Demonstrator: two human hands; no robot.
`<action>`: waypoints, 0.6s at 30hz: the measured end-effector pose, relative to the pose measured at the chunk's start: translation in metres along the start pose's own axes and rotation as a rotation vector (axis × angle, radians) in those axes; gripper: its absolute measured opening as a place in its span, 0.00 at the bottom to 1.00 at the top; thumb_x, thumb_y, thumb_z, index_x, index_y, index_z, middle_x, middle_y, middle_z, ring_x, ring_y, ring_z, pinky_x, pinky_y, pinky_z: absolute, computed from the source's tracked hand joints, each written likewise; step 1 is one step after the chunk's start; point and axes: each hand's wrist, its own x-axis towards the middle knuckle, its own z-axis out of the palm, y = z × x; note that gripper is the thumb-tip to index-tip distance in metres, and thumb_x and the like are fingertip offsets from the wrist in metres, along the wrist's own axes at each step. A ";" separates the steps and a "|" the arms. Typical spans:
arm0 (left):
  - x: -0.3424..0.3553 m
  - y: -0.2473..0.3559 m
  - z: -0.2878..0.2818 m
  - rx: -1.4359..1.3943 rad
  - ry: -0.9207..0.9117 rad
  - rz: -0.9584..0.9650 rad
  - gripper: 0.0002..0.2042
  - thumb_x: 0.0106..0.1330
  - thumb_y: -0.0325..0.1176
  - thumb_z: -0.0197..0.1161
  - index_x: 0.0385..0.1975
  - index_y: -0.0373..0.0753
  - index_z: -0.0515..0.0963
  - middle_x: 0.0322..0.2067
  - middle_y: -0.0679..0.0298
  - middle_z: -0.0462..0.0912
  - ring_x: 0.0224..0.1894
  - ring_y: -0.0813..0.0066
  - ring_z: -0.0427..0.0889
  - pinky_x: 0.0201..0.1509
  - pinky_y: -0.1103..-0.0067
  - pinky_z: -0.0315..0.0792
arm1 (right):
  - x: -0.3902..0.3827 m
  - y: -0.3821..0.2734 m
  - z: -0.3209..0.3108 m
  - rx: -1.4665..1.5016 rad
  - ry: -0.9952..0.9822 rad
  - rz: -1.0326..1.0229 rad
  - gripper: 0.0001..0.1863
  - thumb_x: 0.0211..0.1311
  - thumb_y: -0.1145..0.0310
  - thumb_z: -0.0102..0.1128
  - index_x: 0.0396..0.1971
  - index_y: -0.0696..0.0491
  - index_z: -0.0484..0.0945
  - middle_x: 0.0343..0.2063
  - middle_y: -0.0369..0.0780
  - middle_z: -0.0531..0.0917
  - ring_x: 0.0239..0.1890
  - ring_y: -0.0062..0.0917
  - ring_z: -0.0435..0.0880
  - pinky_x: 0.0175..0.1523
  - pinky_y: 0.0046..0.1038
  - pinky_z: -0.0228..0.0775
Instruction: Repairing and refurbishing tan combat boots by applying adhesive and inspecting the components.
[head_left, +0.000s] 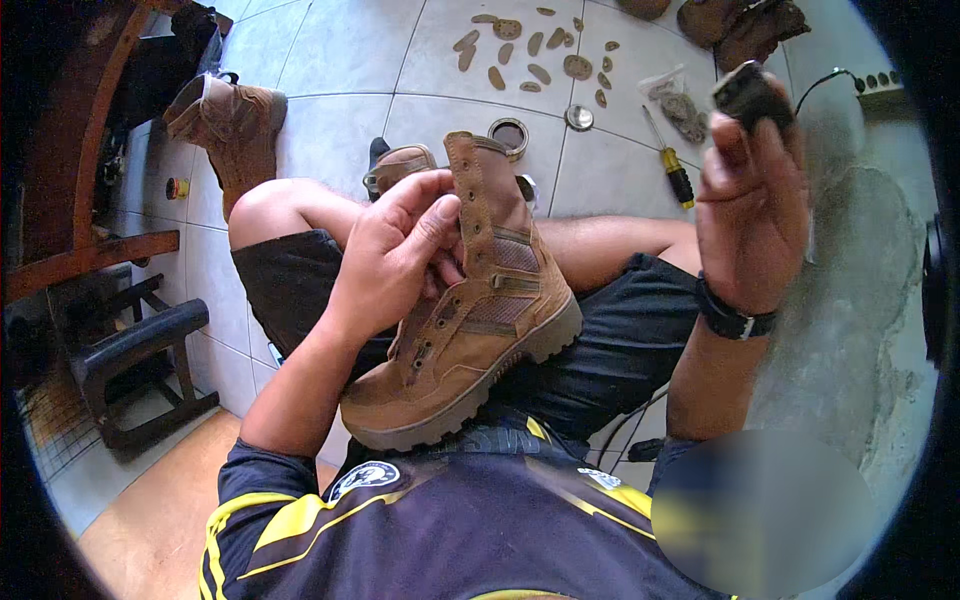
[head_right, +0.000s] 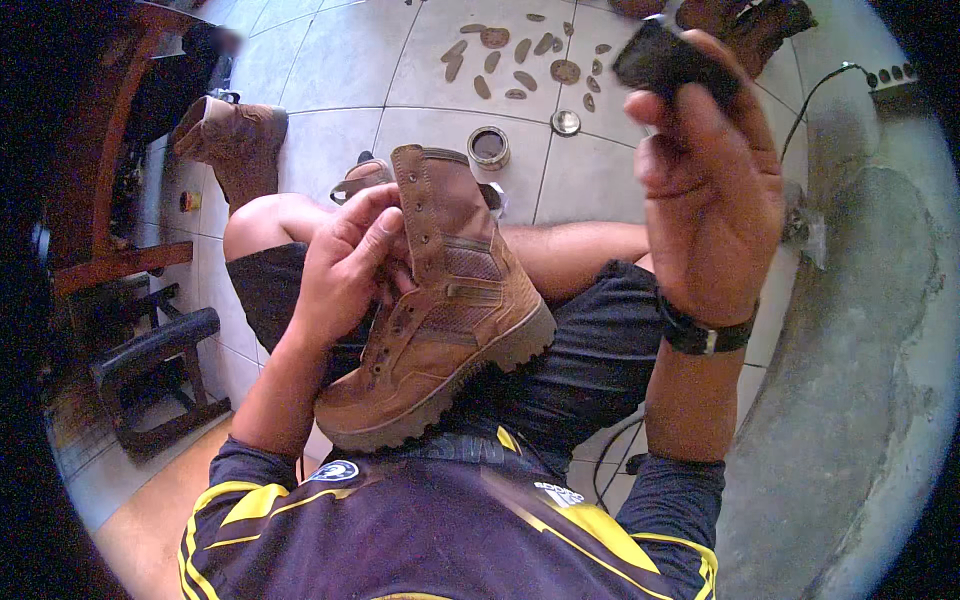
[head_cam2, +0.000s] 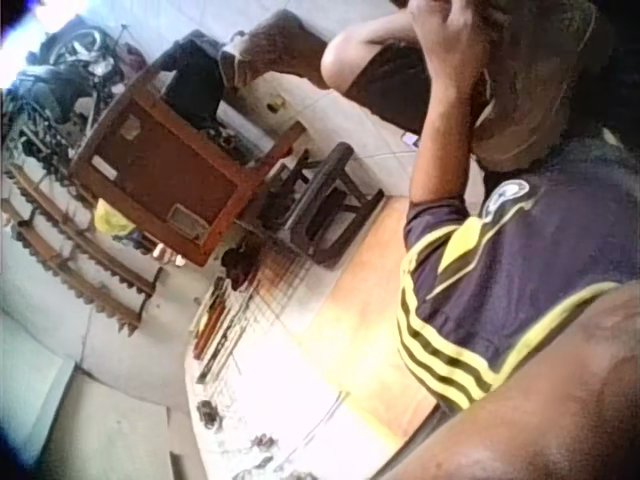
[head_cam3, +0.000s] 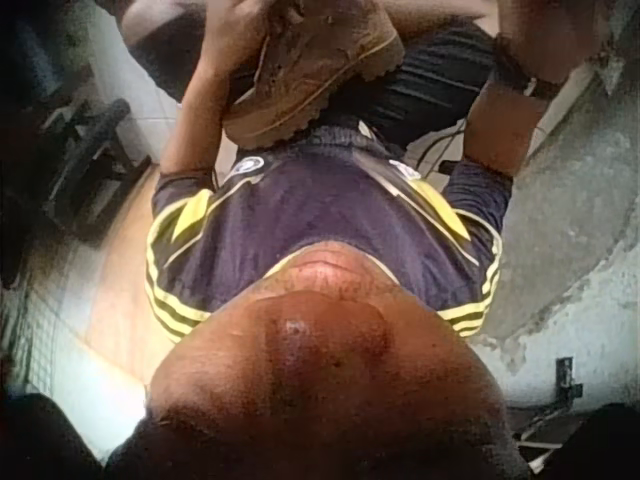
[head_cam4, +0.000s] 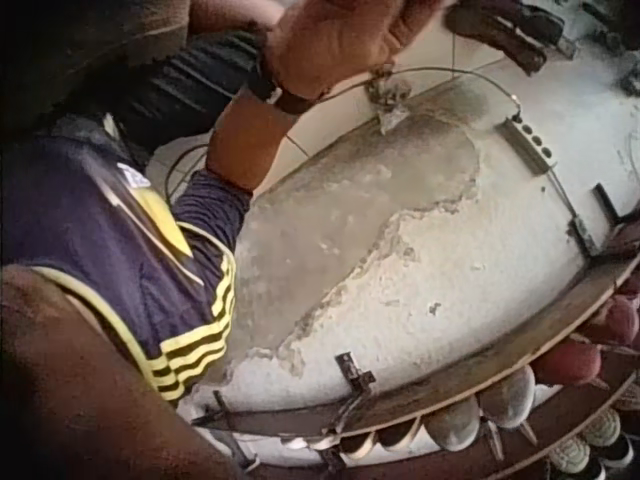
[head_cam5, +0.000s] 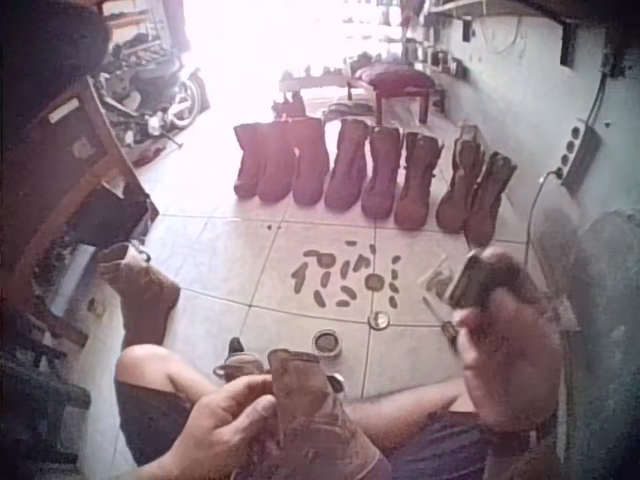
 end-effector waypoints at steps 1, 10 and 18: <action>0.003 0.000 0.000 0.003 0.001 -0.009 0.16 0.81 0.34 0.55 0.58 0.28 0.72 0.39 0.66 0.83 0.36 0.85 0.80 0.37 0.87 0.76 | -0.003 0.008 0.006 -0.043 0.110 0.028 0.20 0.75 0.74 0.56 0.64 0.59 0.73 0.45 0.53 0.87 0.37 0.26 0.90 0.30 0.19 0.77; 0.021 0.004 0.006 -0.033 0.064 0.006 0.14 0.81 0.32 0.51 0.56 0.29 0.72 0.29 0.67 0.79 0.21 0.88 0.76 0.18 0.90 0.71 | 0.009 0.032 -0.003 -0.283 -0.221 -0.018 0.20 0.72 0.75 0.60 0.61 0.57 0.76 0.49 0.50 0.86 0.45 0.36 0.88 0.38 0.23 0.80; 0.028 0.002 -0.001 -0.118 0.028 -0.068 0.12 0.81 0.32 0.50 0.53 0.30 0.73 0.23 0.69 0.78 0.17 0.87 0.75 0.18 0.89 0.68 | 0.034 0.083 0.007 -0.912 -0.484 -0.114 0.14 0.57 0.85 0.69 0.43 0.61 0.85 0.43 0.47 0.89 0.46 0.32 0.89 0.52 0.30 0.82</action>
